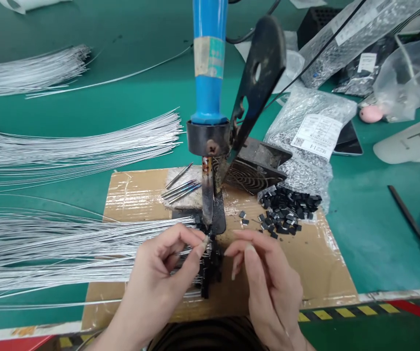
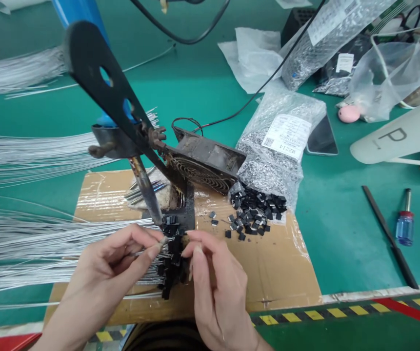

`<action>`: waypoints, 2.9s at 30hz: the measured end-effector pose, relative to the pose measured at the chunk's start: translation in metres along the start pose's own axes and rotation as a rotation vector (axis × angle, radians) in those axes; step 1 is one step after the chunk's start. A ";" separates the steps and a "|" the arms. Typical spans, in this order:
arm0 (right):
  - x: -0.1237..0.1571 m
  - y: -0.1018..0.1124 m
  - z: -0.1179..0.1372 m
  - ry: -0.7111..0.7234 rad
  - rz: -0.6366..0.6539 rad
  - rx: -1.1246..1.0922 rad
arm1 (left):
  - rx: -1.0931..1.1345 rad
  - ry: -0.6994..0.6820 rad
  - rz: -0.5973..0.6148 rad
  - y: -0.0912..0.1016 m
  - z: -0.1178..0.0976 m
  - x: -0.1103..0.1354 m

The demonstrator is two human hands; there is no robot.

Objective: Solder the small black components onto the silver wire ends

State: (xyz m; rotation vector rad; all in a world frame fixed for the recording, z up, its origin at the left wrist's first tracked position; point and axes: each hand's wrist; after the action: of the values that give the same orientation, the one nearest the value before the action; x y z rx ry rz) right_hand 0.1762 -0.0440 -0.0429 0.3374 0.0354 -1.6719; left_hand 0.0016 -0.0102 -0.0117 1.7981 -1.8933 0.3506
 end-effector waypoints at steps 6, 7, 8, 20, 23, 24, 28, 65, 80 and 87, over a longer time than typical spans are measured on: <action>0.000 -0.002 0.014 -0.132 0.024 -0.101 | -0.009 -0.011 0.008 -0.002 -0.010 -0.005; -0.001 -0.001 0.014 -0.141 0.033 -0.103 | -0.016 -0.009 0.006 -0.002 -0.012 -0.006; -0.002 -0.001 0.013 -0.146 0.039 -0.102 | -0.021 -0.011 0.002 -0.002 -0.013 -0.006; -0.025 0.011 0.005 -0.082 0.236 -0.182 | -0.060 -0.042 -0.059 -0.001 -0.018 -0.015; -0.030 0.011 0.005 -0.148 0.193 -0.172 | -0.076 -0.031 -0.055 0.000 -0.017 -0.016; -0.031 0.011 0.005 -0.157 0.168 -0.155 | -0.081 -0.027 -0.055 0.001 -0.017 -0.016; -0.031 0.012 0.001 -0.121 0.125 -0.110 | -0.092 -0.018 -0.050 0.002 -0.018 -0.017; -0.032 -0.002 0.013 -0.075 0.061 -0.196 | -0.004 -0.072 -0.060 0.001 -0.028 -0.015; -0.030 -0.002 0.013 -0.063 0.056 -0.166 | 0.014 -0.078 -0.046 0.002 -0.025 -0.014; -0.031 -0.003 0.013 -0.045 0.053 -0.173 | 0.020 -0.102 -0.060 0.001 -0.026 -0.012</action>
State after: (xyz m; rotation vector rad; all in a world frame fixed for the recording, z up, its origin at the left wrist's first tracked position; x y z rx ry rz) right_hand 0.1732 -0.0166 -0.0231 0.1688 0.1355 -1.6105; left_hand 0.0057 0.0133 0.0046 1.9142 -1.9057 0.2617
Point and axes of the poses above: each hand's wrist, its own x-axis away from the middle knuckle, its own y-axis out of the back of the hand, z = x × y, and after that the axes turned 12 degrees about y, right-handed
